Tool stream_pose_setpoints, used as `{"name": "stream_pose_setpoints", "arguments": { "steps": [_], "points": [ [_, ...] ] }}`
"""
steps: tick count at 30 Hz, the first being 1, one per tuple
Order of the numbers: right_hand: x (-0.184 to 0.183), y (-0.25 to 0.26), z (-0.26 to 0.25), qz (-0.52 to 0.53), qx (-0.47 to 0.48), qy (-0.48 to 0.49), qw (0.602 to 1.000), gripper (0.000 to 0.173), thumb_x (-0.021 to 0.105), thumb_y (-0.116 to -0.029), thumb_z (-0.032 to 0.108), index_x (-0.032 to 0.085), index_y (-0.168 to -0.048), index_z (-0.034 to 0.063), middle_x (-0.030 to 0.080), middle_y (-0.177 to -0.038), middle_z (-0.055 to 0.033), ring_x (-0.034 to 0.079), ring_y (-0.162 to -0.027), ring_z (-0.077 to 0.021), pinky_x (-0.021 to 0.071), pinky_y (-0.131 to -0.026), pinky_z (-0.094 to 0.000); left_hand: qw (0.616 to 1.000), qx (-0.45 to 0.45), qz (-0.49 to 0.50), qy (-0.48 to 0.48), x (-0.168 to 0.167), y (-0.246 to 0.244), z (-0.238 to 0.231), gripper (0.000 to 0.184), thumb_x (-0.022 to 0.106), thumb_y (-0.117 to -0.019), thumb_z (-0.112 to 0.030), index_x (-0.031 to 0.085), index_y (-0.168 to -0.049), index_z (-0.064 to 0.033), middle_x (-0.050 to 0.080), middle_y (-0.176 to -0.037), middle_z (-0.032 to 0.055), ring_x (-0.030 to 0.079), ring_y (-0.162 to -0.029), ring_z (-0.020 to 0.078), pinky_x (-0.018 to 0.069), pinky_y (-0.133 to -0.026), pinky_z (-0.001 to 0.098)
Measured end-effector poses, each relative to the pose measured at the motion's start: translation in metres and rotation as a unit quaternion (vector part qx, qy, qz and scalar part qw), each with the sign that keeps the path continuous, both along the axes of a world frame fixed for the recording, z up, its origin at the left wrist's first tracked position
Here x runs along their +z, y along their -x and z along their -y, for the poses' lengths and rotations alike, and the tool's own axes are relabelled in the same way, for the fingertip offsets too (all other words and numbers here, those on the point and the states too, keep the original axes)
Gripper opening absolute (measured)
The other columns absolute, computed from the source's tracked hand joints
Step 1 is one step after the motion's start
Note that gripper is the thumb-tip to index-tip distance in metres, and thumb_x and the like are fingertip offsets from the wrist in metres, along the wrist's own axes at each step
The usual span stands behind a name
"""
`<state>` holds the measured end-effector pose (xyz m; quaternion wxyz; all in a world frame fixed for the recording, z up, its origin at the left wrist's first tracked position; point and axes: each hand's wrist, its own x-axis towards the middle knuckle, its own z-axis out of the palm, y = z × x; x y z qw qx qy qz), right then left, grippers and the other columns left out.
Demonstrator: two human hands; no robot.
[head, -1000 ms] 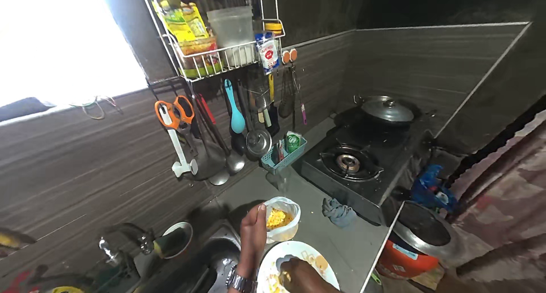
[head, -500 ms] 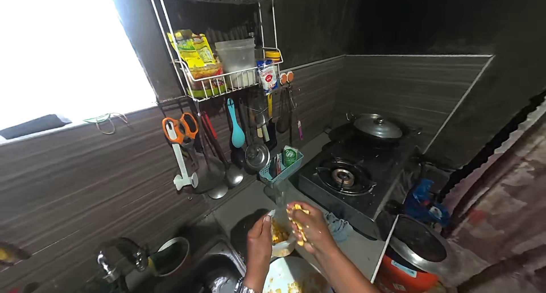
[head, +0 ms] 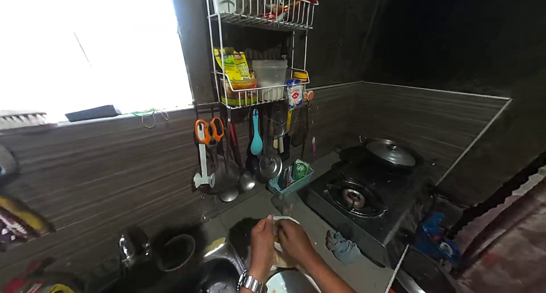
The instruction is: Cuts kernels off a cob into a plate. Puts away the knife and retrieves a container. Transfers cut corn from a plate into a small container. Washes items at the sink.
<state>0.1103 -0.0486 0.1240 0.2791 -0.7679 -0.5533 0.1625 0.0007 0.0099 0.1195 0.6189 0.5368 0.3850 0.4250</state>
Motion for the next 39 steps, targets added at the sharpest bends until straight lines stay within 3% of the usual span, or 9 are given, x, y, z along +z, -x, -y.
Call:
{"name": "stream_pose_setpoints", "arguments": {
  "steps": [6,9,14,17,21,27,33,35,39],
  "points": [
    [0.009,0.011,0.063,-0.083,-0.029,-0.233,0.969,0.022,0.058,-0.0980,0.015,0.075,-0.108,0.0058,0.074,-0.104,-0.0050,0.071,-0.094,-0.0103,0.0607,-0.085,-0.0300,0.997,-0.013,-0.041,-0.062,-0.003,0.016,-0.001,0.031,0.054,-0.1072,-0.025,0.074,-0.109,-0.0027,0.073,-0.099,0.0083,0.069,-0.093,0.0139,0.0563,-0.087,0.0369],
    [-0.014,0.011,0.109,-0.100,-0.078,-0.151,0.980,0.022,0.057,-0.0975,0.018,0.074,-0.106,0.0056,0.073,-0.098,-0.0050,0.069,-0.085,-0.0108,0.0600,-0.077,-0.0302,0.996,-0.018,-0.053,-0.063,-0.004,0.025,-0.001,0.031,0.053,-0.1075,-0.025,0.074,-0.112,-0.0027,0.074,-0.103,0.0086,0.069,-0.096,0.0135,0.0561,-0.089,0.0361],
    [-0.072,0.006,0.139,-0.044,-0.067,0.254,0.964,0.056,0.063,-0.0974,0.031,0.054,-0.147,0.0053,0.054,-0.145,-0.0242,0.053,-0.134,-0.0410,0.0449,-0.111,-0.0577,0.996,-0.012,-0.069,-0.051,-0.009,0.027,0.001,0.030,0.052,-0.1079,-0.024,0.074,-0.114,-0.0043,0.073,-0.105,0.0080,0.068,-0.096,0.0129,0.0556,-0.087,0.0353],
    [-0.109,0.027,0.148,0.002,-0.017,0.250,0.968,0.058,0.066,-0.0949,0.033,0.055,-0.146,0.0071,0.053,-0.147,-0.0237,0.050,-0.137,-0.0428,0.0445,-0.112,-0.0587,0.997,-0.012,-0.066,-0.046,-0.011,0.024,0.003,0.031,0.052,-0.1081,-0.025,0.074,-0.115,-0.0052,0.074,-0.106,0.0076,0.069,-0.098,0.0137,0.0565,-0.089,0.0364],
    [-0.103,0.041,0.143,-0.017,0.050,0.278,0.959,0.049,0.064,-0.0958,0.022,0.059,-0.141,0.0032,0.056,-0.143,-0.0235,0.052,-0.135,-0.0392,0.0447,-0.113,-0.0547,0.996,-0.024,-0.062,-0.053,-0.010,0.023,0.006,0.030,0.052,-0.1080,-0.025,0.074,-0.115,-0.0055,0.074,-0.105,0.0073,0.070,-0.096,0.0139,0.0577,-0.087,0.0359],
    [-0.112,0.030,0.095,-0.001,0.077,0.168,0.983,0.050,0.049,-0.1035,0.044,0.065,-0.135,0.0082,0.060,-0.141,-0.0191,0.052,-0.137,-0.0352,0.0432,-0.115,-0.0507,0.995,-0.032,-0.076,-0.054,-0.010,0.025,0.009,0.031,0.052,-0.1081,-0.026,0.074,-0.117,-0.0068,0.074,-0.107,0.0070,0.069,-0.098,0.0137,0.0569,-0.088,0.0362],
    [-0.103,0.066,0.108,0.031,0.166,0.291,0.942,0.039,0.055,-0.1009,0.028,0.065,-0.128,0.0025,0.061,-0.133,-0.0242,0.055,-0.131,-0.0428,0.0493,-0.103,-0.0626,0.996,-0.051,-0.060,-0.038,-0.009,0.030,0.008,0.030,0.053,-0.1077,-0.026,0.074,-0.118,-0.0060,0.074,-0.107,0.0072,0.070,-0.097,0.0140,0.0580,-0.085,0.0357],
    [-0.102,0.067,0.110,0.038,0.182,0.255,0.949,0.038,0.053,-0.1003,0.033,0.070,-0.118,0.0042,0.066,-0.124,-0.0206,0.060,-0.124,-0.0393,0.0518,-0.099,-0.0589,0.995,-0.052,-0.072,-0.045,-0.011,0.032,0.007,0.030,0.052,-0.1078,-0.026,0.074,-0.118,-0.0065,0.074,-0.108,0.0069,0.069,-0.098,0.0136,0.0574,-0.088,0.0361],
    [-0.117,0.072,0.097,0.038,0.265,0.160,0.950,0.043,0.055,-0.1019,0.043,0.071,-0.120,0.0071,0.067,-0.120,-0.0164,0.060,-0.122,-0.0338,0.0471,-0.108,-0.0506,0.995,-0.052,-0.068,-0.044,-0.016,0.032,0.008,0.030,0.053,-0.1077,-0.024,0.074,-0.118,-0.0060,0.074,-0.110,0.0074,0.069,-0.101,0.0137,0.0565,-0.092,0.0361]
  ]
}}
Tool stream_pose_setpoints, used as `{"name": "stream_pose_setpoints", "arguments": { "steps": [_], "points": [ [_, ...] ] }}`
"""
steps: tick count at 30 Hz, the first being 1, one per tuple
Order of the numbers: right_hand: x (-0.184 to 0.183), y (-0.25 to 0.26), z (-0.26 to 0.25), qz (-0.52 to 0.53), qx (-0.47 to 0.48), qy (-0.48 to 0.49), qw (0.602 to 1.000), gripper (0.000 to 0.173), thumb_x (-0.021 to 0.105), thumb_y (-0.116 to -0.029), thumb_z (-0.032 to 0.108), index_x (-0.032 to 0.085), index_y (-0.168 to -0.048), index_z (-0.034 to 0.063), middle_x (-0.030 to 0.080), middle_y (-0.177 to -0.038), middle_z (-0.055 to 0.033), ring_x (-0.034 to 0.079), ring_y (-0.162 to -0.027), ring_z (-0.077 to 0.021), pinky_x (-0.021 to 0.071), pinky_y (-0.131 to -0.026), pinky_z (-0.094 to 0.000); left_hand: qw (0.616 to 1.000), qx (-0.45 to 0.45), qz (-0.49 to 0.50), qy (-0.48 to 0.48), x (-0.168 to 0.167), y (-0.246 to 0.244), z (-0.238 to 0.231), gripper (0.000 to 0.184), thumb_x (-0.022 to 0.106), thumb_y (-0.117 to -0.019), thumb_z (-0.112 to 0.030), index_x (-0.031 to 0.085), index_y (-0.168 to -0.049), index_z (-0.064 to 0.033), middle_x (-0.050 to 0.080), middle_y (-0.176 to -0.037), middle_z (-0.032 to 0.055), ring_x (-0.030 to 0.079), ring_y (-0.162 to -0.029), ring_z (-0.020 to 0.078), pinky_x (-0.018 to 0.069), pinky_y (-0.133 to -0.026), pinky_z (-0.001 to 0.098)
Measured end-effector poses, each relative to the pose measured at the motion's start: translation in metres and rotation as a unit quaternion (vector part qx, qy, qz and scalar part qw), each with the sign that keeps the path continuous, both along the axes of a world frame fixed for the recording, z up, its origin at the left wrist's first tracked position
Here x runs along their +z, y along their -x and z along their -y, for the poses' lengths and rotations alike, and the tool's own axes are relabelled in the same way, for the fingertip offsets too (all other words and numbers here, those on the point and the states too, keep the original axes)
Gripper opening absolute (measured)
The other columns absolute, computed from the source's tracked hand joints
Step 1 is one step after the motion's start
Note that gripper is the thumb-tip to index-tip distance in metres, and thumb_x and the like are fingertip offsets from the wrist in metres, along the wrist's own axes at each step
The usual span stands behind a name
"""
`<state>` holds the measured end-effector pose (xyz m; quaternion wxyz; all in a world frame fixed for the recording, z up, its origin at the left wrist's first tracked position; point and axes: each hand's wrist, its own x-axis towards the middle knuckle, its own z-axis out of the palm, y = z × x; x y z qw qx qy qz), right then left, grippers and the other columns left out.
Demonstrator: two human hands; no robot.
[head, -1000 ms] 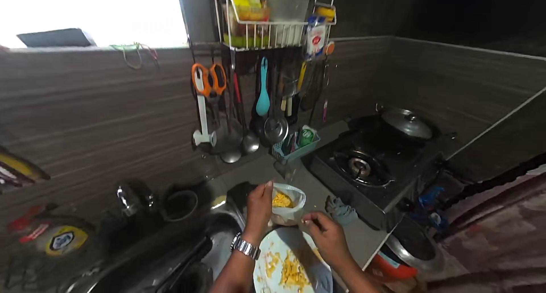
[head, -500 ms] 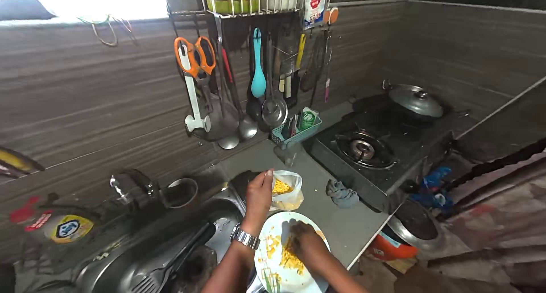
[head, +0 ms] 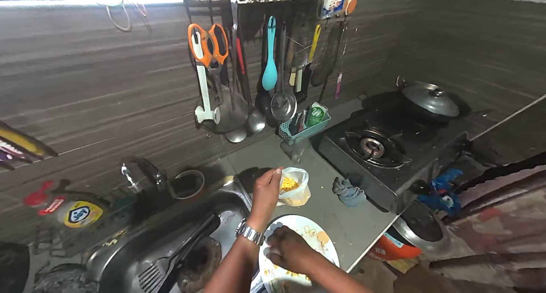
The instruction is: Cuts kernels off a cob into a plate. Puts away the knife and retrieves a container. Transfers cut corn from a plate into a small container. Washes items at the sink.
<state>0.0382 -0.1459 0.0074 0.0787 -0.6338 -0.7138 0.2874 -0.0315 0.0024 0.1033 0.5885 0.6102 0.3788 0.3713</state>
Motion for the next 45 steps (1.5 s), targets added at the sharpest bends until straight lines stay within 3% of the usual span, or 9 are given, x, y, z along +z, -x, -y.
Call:
{"name": "stream_pose_setpoints", "arguments": {
  "steps": [4,8,14,18,22,26,30,37,45],
  "points": [
    [0.000,0.009,0.019,0.040,0.076,0.058,0.995,0.037,0.059,-0.0995,0.029,0.068,-0.124,0.0022,0.063,-0.130,-0.0217,0.054,-0.130,-0.0403,0.0418,-0.112,-0.0583,1.000,0.000,0.010,0.005,0.000,0.002,-0.001,0.028,0.054,-0.1072,-0.024,0.074,-0.116,-0.0065,0.074,-0.106,0.0063,0.070,-0.096,0.0133,0.0576,-0.086,0.0347],
    [0.022,-0.004,0.038,0.011,0.059,0.055,0.997,0.022,0.069,-0.0903,0.021,0.075,-0.108,0.0082,0.069,-0.116,-0.0156,0.060,-0.120,-0.0372,0.0469,-0.105,-0.0586,1.000,0.006,0.020,0.004,0.001,0.008,-0.002,0.028,0.053,-0.1075,-0.024,0.075,-0.115,-0.0066,0.074,-0.103,0.0063,0.069,-0.093,0.0133,0.0572,-0.084,0.0346],
    [0.022,-0.047,0.042,0.079,-0.225,0.147,0.960,0.064,0.065,-0.0955,0.035,0.050,-0.149,0.0023,0.049,-0.149,-0.0261,0.046,-0.139,-0.0449,0.0436,-0.111,-0.0607,1.000,-0.001,0.010,0.004,0.002,0.010,0.001,0.028,0.053,-0.1075,-0.024,0.075,-0.115,-0.0073,0.074,-0.106,0.0053,0.069,-0.097,0.0121,0.0561,-0.088,0.0348],
    [0.013,-0.020,0.065,0.022,-0.187,0.191,0.963,0.056,0.069,-0.0918,0.015,0.053,-0.143,-0.0003,0.050,-0.143,-0.0300,0.051,-0.133,-0.0470,0.0470,-0.108,-0.0606,1.000,-0.006,0.009,0.008,0.001,0.007,0.002,0.028,0.054,-0.1075,-0.024,0.075,-0.114,-0.0082,0.074,-0.103,0.0048,0.069,-0.093,0.0119,0.0567,-0.083,0.0330],
    [0.019,-0.022,0.061,0.014,-0.220,0.105,0.970,0.053,0.057,-0.1004,0.036,0.058,-0.142,0.0034,0.052,-0.148,-0.0239,0.050,-0.138,-0.0405,0.0445,-0.112,-0.0558,1.000,-0.011,0.010,0.012,0.002,0.006,0.002,0.028,0.053,-0.1078,-0.024,0.075,-0.114,-0.0081,0.074,-0.103,0.0055,0.069,-0.093,0.0128,0.0572,-0.083,0.0339],
    [-0.005,-0.033,0.070,0.008,-0.135,-0.029,0.990,0.088,0.058,-0.0869,0.078,0.050,-0.153,0.0193,0.048,-0.155,-0.0173,0.040,-0.146,-0.0364,0.0319,-0.120,-0.0588,1.000,-0.017,-0.001,0.010,0.003,0.006,0.004,0.029,0.052,-0.1078,-0.025,0.075,-0.115,-0.0083,0.073,-0.104,0.0059,0.068,-0.093,0.0134,0.0566,-0.083,0.0355],
    [-0.028,-0.017,0.091,0.048,-0.015,-0.068,0.996,0.088,0.076,-0.0830,0.060,0.042,-0.157,0.0290,0.041,-0.161,-0.0166,0.036,-0.149,-0.0386,0.0239,-0.124,-0.0617,1.000,-0.016,0.013,0.011,0.002,0.006,0.006,0.028,0.053,-0.1077,-0.024,0.075,-0.114,-0.0075,0.074,-0.103,0.0057,0.069,-0.093,0.0133,0.0577,-0.083,0.0349],
    [-0.041,0.017,0.073,0.099,-0.003,-0.147,0.984,0.040,0.048,-0.1042,0.052,0.067,-0.133,0.0321,0.064,-0.136,-0.0102,0.059,-0.127,-0.0339,0.0498,-0.104,-0.0548,0.999,-0.015,0.026,0.021,-0.005,0.007,0.010,0.026,0.054,-0.1073,-0.021,0.074,-0.116,-0.0070,0.074,-0.103,0.0067,0.070,-0.090,0.0143,0.0590,-0.078,0.0330],
    [-0.040,0.004,0.052,0.110,-0.013,-0.151,0.982,0.039,0.045,-0.1071,0.036,0.071,-0.111,0.0071,0.072,-0.104,-0.0135,0.071,-0.103,-0.0299,0.0598,-0.087,-0.0459,0.999,-0.008,0.022,0.028,0.000,0.011,0.009,0.028,0.053,-0.1078,-0.023,0.075,-0.114,-0.0070,0.075,-0.102,0.0072,0.072,-0.089,0.0167,0.0611,-0.076,0.0356]
  ]
}}
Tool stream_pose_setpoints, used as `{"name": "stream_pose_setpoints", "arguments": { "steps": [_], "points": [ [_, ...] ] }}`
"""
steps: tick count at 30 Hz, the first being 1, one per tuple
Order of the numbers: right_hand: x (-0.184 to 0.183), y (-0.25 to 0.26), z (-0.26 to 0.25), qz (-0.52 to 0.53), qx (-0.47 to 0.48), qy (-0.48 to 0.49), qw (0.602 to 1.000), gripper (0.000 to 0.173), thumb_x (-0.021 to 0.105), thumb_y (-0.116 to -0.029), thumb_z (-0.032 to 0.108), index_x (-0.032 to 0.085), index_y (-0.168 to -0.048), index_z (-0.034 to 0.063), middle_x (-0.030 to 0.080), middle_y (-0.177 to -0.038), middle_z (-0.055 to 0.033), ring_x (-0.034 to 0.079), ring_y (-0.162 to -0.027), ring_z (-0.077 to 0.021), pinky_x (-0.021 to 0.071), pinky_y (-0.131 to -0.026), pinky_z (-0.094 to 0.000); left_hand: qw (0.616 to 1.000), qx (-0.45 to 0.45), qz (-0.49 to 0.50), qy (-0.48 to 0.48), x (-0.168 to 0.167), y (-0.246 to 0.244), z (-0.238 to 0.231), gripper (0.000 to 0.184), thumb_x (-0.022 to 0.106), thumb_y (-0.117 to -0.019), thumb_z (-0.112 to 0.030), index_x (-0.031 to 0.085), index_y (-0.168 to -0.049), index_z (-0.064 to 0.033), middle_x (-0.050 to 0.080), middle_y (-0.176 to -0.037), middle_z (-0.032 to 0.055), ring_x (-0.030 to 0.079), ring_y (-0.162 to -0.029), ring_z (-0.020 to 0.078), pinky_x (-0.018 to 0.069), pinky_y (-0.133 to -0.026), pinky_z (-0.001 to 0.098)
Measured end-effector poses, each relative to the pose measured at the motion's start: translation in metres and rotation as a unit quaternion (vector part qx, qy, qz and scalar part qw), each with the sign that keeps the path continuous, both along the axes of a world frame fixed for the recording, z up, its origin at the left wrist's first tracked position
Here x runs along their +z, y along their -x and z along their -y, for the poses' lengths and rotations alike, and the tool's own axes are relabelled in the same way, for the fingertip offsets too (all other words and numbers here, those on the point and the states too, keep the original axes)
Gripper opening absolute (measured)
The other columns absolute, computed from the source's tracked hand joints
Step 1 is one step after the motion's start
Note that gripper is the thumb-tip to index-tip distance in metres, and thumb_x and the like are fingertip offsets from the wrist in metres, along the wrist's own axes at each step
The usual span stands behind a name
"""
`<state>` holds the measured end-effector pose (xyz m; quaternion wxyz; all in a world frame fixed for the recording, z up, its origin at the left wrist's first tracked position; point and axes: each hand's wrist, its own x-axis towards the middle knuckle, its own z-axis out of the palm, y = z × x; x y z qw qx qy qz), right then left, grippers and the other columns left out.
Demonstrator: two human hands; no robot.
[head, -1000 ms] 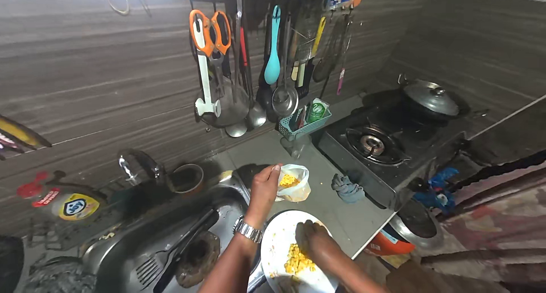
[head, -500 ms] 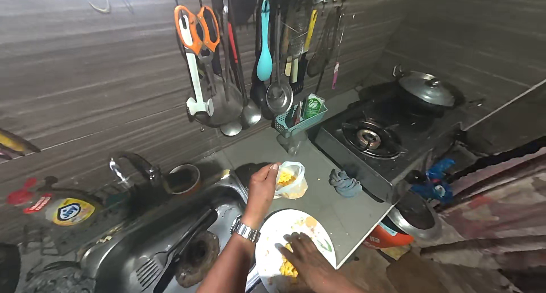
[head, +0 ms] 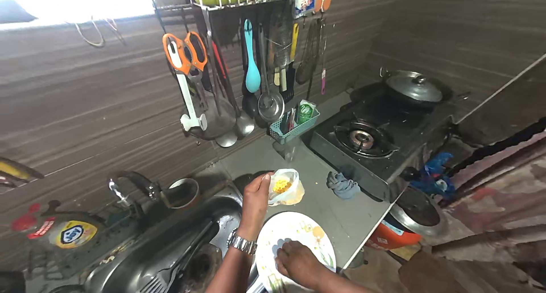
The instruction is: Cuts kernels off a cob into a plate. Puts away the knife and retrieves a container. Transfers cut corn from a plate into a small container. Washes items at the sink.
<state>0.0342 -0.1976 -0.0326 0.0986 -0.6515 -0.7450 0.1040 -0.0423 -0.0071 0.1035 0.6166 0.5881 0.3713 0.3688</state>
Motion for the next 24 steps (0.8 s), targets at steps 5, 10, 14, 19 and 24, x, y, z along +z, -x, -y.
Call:
{"name": "stream_pose_setpoints", "arguments": {
  "steps": [5,10,14,19,24],
  "points": [
    [0.010,-0.008,-0.019,0.004,-0.026,0.069,0.997,0.045,0.040,-0.1072,0.036,0.069,-0.104,0.0020,0.072,-0.097,-0.0168,0.072,-0.099,-0.0312,0.0575,-0.092,-0.0469,1.000,0.004,-0.001,-0.026,-0.003,-0.001,-0.002,0.029,0.052,-0.1081,-0.022,0.073,-0.117,-0.0053,0.075,-0.104,0.0074,0.072,-0.093,0.0152,0.0607,-0.083,0.0350],
    [0.023,-0.022,-0.025,-0.158,-0.145,0.176,0.961,0.042,0.050,-0.1016,0.039,0.072,-0.105,0.0029,0.073,-0.104,-0.0173,0.070,-0.106,-0.0338,0.0553,-0.094,-0.0558,0.995,0.018,-0.070,-0.072,-0.005,-0.003,-0.005,0.029,0.058,-0.1050,-0.023,0.071,-0.120,-0.0018,0.073,-0.111,0.0106,0.070,-0.101,0.0160,0.0568,-0.093,0.0372],
    [0.041,-0.048,-0.017,-0.403,-0.314,0.144,0.848,0.029,0.066,-0.0951,0.031,0.074,-0.097,0.0034,0.072,-0.090,-0.0131,0.070,-0.081,-0.0261,0.0586,-0.078,-0.0506,0.986,-0.003,-0.140,-0.086,-0.003,-0.003,-0.008,0.027,0.061,-0.1031,-0.029,0.073,-0.099,-0.0046,0.068,-0.083,0.0058,0.064,-0.075,0.0149,0.0547,-0.072,0.0373],
    [0.129,-0.065,-0.037,-0.701,-0.340,0.030,0.626,0.020,0.053,-0.1049,0.024,0.063,-0.096,0.0083,0.050,-0.060,0.0040,0.042,-0.043,-0.0036,0.0374,-0.040,-0.0199,0.988,0.035,-0.064,-0.139,0.000,-0.016,-0.002,0.026,0.059,-0.1040,-0.024,0.075,-0.095,-0.0058,0.070,-0.084,0.0026,0.066,-0.078,0.0101,0.0556,-0.077,0.0325],
    [0.186,-0.065,-0.118,-0.734,-0.339,-0.054,0.586,0.025,0.050,-0.1078,0.022,0.061,-0.093,0.0059,0.048,-0.060,0.0013,0.041,-0.041,-0.0057,0.0360,-0.037,-0.0202,0.991,0.064,0.016,-0.116,0.013,-0.034,0.004,0.023,0.060,-0.1040,-0.020,0.076,-0.105,-0.0039,0.075,-0.096,0.0047,0.070,-0.089,0.0093,0.0576,-0.086,0.0307]
  ]
}}
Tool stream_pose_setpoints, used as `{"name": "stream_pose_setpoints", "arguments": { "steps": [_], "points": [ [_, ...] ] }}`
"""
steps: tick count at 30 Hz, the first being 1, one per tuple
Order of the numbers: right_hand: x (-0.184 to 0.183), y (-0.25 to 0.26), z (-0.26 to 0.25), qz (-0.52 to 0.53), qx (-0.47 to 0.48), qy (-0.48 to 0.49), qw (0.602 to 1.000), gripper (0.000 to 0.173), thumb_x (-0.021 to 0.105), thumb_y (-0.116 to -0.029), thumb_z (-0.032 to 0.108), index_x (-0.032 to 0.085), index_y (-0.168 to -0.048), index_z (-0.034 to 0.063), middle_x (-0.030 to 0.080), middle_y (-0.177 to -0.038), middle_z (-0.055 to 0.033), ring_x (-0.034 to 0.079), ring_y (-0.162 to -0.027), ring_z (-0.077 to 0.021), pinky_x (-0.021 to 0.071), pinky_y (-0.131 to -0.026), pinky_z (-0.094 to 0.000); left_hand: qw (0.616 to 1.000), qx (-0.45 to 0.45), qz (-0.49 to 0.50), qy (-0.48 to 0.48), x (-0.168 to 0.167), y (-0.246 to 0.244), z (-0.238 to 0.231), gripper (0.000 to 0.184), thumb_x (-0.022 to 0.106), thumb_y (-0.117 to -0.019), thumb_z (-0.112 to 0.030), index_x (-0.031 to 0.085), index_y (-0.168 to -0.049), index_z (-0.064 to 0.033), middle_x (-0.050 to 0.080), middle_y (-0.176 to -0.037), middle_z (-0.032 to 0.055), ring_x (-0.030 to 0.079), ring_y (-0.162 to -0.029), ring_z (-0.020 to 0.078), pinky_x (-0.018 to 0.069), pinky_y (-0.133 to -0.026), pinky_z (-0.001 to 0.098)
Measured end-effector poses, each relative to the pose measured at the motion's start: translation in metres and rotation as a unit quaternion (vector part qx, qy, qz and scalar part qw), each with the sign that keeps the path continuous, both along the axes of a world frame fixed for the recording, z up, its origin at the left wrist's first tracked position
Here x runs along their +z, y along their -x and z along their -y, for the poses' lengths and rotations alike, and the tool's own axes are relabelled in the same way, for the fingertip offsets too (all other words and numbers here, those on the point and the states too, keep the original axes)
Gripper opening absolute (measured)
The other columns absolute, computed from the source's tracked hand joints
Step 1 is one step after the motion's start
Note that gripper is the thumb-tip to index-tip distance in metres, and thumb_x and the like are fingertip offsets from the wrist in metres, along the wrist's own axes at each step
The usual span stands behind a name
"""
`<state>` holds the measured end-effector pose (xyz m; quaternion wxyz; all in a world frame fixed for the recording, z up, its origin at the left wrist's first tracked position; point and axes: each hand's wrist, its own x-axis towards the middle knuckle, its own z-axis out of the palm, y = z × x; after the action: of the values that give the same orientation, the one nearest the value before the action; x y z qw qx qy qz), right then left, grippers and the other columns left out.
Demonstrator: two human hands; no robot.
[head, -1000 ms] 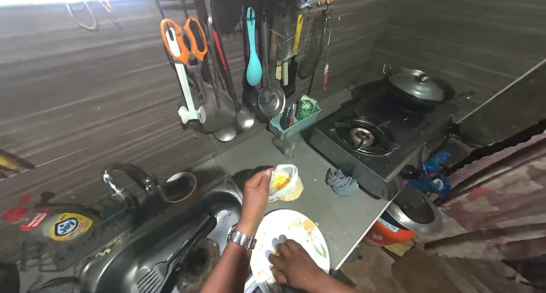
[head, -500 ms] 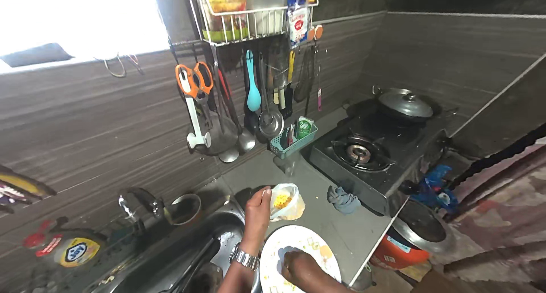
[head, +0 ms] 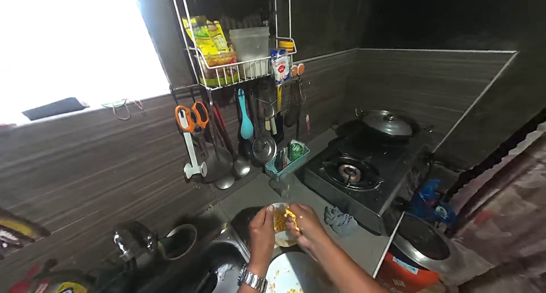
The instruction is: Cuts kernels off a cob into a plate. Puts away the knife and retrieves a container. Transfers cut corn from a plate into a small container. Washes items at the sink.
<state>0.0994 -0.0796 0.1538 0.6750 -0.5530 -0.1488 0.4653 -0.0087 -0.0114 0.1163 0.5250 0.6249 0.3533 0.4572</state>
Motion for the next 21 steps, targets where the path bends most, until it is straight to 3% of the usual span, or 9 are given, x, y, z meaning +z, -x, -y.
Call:
{"name": "stream_pose_setpoints", "arguments": {
  "steps": [2,4,5,8,12,15,18,20,21],
  "points": [
    [-0.009,0.004,-0.032,0.106,-0.038,0.021,0.993,0.027,0.052,-0.1065,0.024,0.065,-0.095,0.0033,0.056,-0.066,-0.0036,0.050,-0.050,-0.0107,0.0454,-0.046,-0.0274,0.999,0.010,0.036,0.026,0.004,-0.006,0.001,0.023,0.060,-0.1042,-0.018,0.076,-0.105,-0.0025,0.075,-0.096,0.0062,0.071,-0.090,0.0108,0.0586,-0.087,0.0314],
    [-0.023,0.003,-0.047,0.259,-0.019,0.062,0.964,0.032,0.051,-0.1053,0.027,0.071,-0.101,0.0018,0.068,-0.086,-0.0107,0.065,-0.078,-0.0197,0.0565,-0.073,-0.0415,0.997,0.027,0.057,0.042,0.007,-0.010,-0.001,0.023,0.059,-0.1042,-0.016,0.076,-0.102,-0.0016,0.074,-0.092,0.0063,0.070,-0.086,0.0111,0.0581,-0.084,0.0312],
    [-0.027,0.002,-0.048,0.329,0.006,0.078,0.941,0.033,0.050,-0.1049,0.027,0.071,-0.101,0.0029,0.069,-0.090,-0.0114,0.067,-0.085,-0.0218,0.0558,-0.081,-0.0454,0.997,0.036,0.056,0.046,0.006,-0.010,-0.004,0.023,0.058,-0.1045,-0.017,0.076,-0.100,-0.0017,0.074,-0.091,0.0063,0.069,-0.085,0.0114,0.0580,-0.083,0.0315],
    [-0.031,-0.005,-0.042,0.478,0.117,0.117,0.863,0.034,0.047,-0.1034,0.028,0.070,-0.100,0.0041,0.069,-0.092,-0.0134,0.068,-0.092,-0.0264,0.0541,-0.086,-0.0505,0.997,0.050,0.036,0.038,-0.001,-0.007,-0.017,0.025,0.059,-0.1043,-0.019,0.076,-0.097,-0.0024,0.073,-0.088,0.0065,0.068,-0.082,0.0120,0.0573,-0.080,0.0329],
    [-0.027,-0.009,-0.033,0.590,0.233,0.143,0.759,0.029,0.054,-0.1013,0.020,0.071,-0.119,0.0034,0.068,-0.122,-0.0176,0.063,-0.119,-0.0307,0.0494,-0.107,-0.0478,0.999,0.038,0.016,0.029,-0.005,0.000,-0.023,0.026,0.060,-0.1042,-0.022,0.076,-0.096,-0.0038,0.071,-0.084,0.0051,0.066,-0.078,0.0119,0.0556,-0.076,0.0333],
    [-0.013,-0.004,-0.018,0.620,0.203,0.098,0.751,0.028,0.054,-0.1012,0.017,0.073,-0.118,0.0040,0.071,-0.120,-0.0160,0.067,-0.116,-0.0284,0.0517,-0.105,-0.0457,0.999,0.039,0.003,0.022,-0.002,0.003,-0.023,0.027,0.059,-0.1048,-0.023,0.075,-0.095,-0.0029,0.069,-0.082,0.0047,0.064,-0.074,0.0110,0.0539,-0.073,0.0315],
    [-0.011,0.003,0.016,0.602,0.083,0.006,0.794,0.025,0.057,-0.0996,0.017,0.076,-0.112,0.0067,0.075,-0.110,-0.0093,0.072,-0.100,-0.0169,0.0586,-0.092,-0.0353,0.999,0.028,-0.031,0.026,-0.003,0.012,-0.019,0.028,0.057,-0.1054,-0.023,0.074,-0.100,-0.0014,0.070,-0.087,0.0061,0.065,-0.080,0.0114,0.0547,-0.077,0.0328],
    [-0.016,0.004,0.043,0.569,0.055,0.017,0.820,0.022,0.058,-0.0996,0.019,0.076,-0.109,0.0091,0.074,-0.105,-0.0046,0.070,-0.095,-0.0105,0.0593,-0.086,-0.0301,0.998,0.027,-0.037,0.032,-0.004,0.015,-0.019,0.028,0.057,-0.1054,-0.024,0.074,-0.099,-0.0027,0.070,-0.085,0.0047,0.065,-0.077,0.0104,0.0544,-0.075,0.0317],
    [-0.022,0.004,0.059,0.554,0.073,0.050,0.828,0.022,0.059,-0.0999,0.021,0.075,-0.108,0.0087,0.073,-0.102,-0.0050,0.069,-0.092,-0.0115,0.0592,-0.084,-0.0317,0.998,0.023,-0.035,0.036,-0.004,0.017,-0.019,0.028,0.057,-0.1055,-0.024,0.074,-0.099,-0.0034,0.070,-0.085,0.0042,0.065,-0.077,0.0101,0.0548,-0.075,0.0314]
  ]
}}
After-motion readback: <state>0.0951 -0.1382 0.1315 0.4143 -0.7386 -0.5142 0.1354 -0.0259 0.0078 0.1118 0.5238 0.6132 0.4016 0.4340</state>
